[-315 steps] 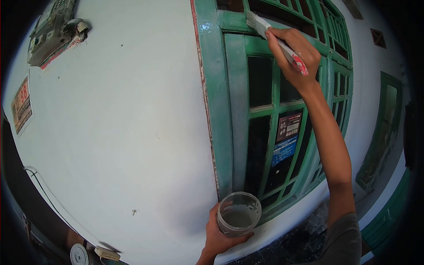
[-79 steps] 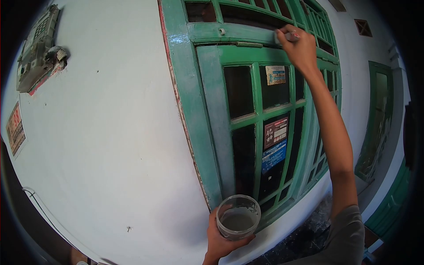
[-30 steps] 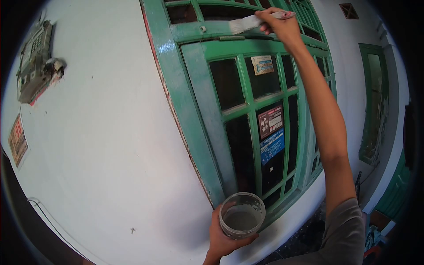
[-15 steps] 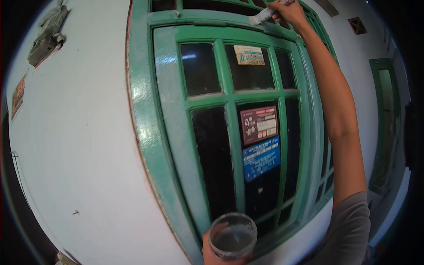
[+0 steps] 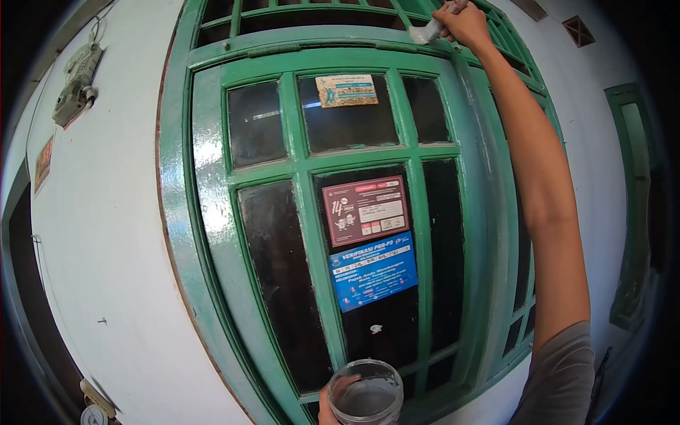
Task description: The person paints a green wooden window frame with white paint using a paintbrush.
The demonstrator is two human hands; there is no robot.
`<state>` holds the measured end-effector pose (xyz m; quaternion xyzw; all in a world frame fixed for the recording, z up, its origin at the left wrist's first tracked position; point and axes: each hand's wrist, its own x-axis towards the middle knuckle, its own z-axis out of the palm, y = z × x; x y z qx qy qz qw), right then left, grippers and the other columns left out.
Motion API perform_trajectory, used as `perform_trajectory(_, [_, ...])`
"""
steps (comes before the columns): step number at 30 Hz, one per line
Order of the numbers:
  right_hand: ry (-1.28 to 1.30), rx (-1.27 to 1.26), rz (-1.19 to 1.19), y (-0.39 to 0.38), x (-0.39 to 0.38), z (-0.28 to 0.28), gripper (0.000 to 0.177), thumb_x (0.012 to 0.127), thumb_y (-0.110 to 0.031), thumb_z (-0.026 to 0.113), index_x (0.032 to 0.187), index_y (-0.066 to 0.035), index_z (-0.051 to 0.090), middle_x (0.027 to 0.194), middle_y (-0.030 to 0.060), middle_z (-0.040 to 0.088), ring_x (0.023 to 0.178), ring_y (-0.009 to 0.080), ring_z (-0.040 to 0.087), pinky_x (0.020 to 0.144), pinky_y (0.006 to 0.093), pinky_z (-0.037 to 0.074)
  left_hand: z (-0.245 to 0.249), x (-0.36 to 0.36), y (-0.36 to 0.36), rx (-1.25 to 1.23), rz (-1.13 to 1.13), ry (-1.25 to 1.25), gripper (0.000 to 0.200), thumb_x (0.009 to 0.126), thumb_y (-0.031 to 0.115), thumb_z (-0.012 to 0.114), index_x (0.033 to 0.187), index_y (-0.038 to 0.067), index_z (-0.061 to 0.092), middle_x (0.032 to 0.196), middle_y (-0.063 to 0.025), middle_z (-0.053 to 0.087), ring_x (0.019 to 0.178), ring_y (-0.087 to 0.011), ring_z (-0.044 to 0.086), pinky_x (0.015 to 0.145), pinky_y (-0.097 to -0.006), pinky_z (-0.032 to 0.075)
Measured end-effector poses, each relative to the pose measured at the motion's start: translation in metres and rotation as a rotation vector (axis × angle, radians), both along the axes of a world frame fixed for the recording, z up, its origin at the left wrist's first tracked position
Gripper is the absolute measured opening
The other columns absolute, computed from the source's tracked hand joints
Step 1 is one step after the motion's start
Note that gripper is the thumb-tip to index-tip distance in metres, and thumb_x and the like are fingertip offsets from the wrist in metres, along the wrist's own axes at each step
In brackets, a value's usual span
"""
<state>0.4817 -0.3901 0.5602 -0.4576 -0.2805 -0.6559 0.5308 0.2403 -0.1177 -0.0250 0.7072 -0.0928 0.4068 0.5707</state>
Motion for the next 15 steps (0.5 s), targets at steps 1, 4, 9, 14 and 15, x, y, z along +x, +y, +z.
perform_trajectory(1, [0.0, -0.056, -0.142, -0.014, 0.013, 0.003, 0.022, 0.086, -0.019, 0.074, 0.078, 0.002, 0.071, 0.068, 0.0141, 0.071, 0.058, 0.0217, 0.069, 0.055, 0.0363, 0.056, 0.001, 0.0, -0.002, 0.005, 0.007, 0.004, 0.127, 0.048, 0.031, 0.101, 0.151, 0.0, 0.033, 0.146, -0.0187, 0.049, 0.134, -0.0337, 0.053, 0.112, -0.0488, 0.044])
perform_trajectory(4, [0.009, -0.153, -0.356, -0.048, 0.049, 0.013, 0.023, 0.085, -0.027, 0.073, 0.089, -0.005, 0.075, 0.07, 0.0132, 0.071, 0.062, 0.0206, 0.07, 0.065, 0.0368, 0.056, -0.002, 0.003, -0.005, -0.014, -0.038, -0.011, 0.128, 0.049, 0.035, 0.102, 0.151, 0.0, 0.033, 0.146, -0.0187, 0.049, 0.133, -0.0339, 0.054, 0.111, -0.0492, 0.045])
perform_trajectory(9, [-0.11, -0.11, -0.544, -0.035, 0.015, -0.004, 0.022, 0.084, -0.022, 0.072, 0.088, 0.0, 0.073, 0.076, 0.0188, 0.072, 0.072, 0.0341, 0.072, 0.074, 0.0442, 0.056, 0.001, 0.007, -0.02, -0.06, -0.069, -0.014, 0.129, 0.051, 0.041, 0.103, 0.151, 0.0, 0.033, 0.147, -0.0183, 0.048, 0.133, -0.034, 0.054, 0.11, -0.0494, 0.046])
perform_trajectory(14, [-0.274, -0.309, -0.614, -0.002, 0.03, 0.0, 0.021, 0.086, -0.021, 0.073, 0.089, 0.0, 0.074, 0.079, 0.018, 0.073, 0.068, 0.0304, 0.072, 0.068, 0.0415, 0.057, -0.006, 0.016, -0.026, 0.016, -0.092, 0.002, 0.127, 0.053, 0.039, 0.103, 0.151, 0.001, 0.033, 0.147, -0.0178, 0.049, 0.133, -0.0337, 0.054, 0.11, -0.0493, 0.046])
perform_trajectory(15, [-0.331, -0.314, -0.676, 0.006, 0.027, 0.0, 0.022, 0.088, -0.024, 0.074, 0.092, -0.003, 0.075, 0.08, 0.0137, 0.075, 0.07, 0.0262, 0.073, 0.07, 0.0388, 0.059, -0.007, 0.017, -0.028, 0.029, -0.083, 0.001, 0.126, 0.053, 0.038, 0.103, 0.151, 0.001, 0.033, 0.147, -0.0177, 0.049, 0.134, -0.0337, 0.054, 0.11, -0.0493, 0.046])
